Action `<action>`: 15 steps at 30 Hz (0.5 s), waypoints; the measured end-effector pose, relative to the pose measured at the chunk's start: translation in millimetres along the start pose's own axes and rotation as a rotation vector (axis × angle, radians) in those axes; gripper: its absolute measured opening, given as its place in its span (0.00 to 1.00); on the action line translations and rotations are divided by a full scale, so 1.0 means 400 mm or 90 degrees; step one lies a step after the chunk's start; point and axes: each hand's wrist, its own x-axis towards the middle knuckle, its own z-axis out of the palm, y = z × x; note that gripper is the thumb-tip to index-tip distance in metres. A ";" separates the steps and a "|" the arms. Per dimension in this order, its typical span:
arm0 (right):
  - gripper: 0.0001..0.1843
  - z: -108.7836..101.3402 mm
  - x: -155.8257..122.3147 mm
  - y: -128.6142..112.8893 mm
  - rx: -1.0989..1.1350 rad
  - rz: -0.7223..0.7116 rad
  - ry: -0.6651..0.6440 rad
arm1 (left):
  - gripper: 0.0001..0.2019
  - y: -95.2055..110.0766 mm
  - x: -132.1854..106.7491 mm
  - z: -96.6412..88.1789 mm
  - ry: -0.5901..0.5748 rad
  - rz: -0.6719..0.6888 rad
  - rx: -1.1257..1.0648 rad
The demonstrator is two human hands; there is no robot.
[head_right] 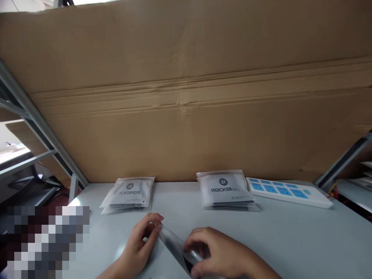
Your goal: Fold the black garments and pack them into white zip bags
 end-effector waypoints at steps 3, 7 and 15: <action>0.13 0.016 -0.004 -0.027 -0.009 -0.050 -0.001 | 0.08 0.019 -0.002 0.002 0.014 0.079 0.016; 0.13 0.033 -0.007 -0.058 -0.006 -0.135 -0.006 | 0.10 0.031 0.002 -0.007 0.017 0.154 0.016; 0.20 0.046 0.015 -0.006 0.003 -0.149 -0.045 | 0.13 0.040 0.004 -0.005 0.000 0.221 0.047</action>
